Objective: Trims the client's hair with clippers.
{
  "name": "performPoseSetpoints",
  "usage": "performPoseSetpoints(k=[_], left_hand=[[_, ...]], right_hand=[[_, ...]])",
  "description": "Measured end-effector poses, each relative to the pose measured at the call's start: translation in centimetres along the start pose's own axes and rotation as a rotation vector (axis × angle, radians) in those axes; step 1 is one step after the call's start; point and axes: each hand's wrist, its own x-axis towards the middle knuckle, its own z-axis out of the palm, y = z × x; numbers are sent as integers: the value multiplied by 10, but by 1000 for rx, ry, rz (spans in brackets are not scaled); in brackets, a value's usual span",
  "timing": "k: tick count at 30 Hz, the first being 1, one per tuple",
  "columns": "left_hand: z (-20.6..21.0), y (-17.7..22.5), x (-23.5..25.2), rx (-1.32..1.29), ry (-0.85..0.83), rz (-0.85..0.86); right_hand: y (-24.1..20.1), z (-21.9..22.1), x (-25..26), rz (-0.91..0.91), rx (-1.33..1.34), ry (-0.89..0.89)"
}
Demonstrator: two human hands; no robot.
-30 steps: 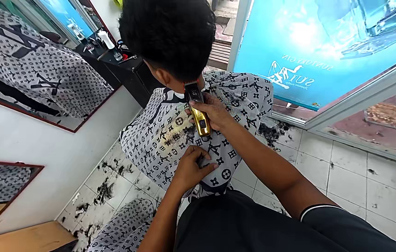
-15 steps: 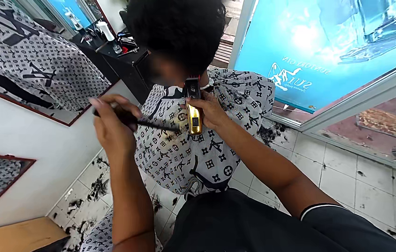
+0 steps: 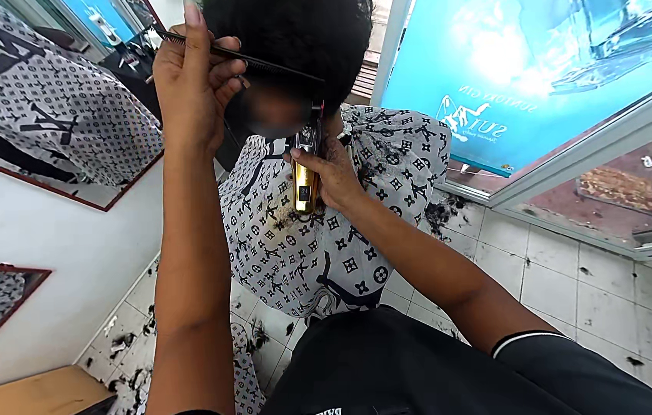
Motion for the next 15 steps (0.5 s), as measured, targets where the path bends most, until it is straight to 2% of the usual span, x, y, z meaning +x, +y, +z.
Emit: performPoseSetpoints(k=[3,6,8,12,15], left_hand=[[0,-1,1,42,-4,19],[-1,-3,0,53,-1,30],[-1,-4,0,61,-2,43],[1,-3,1,74,-2,57],[1,-2,1,80,-12,62]], right_hand=[[-6,6,-3,157,83,65],[-1,6,1,-36,6,6],[0,7,1,-72,-23,-5],[-2,9,-3,141,77,79],[2,7,1,-36,11,22]])
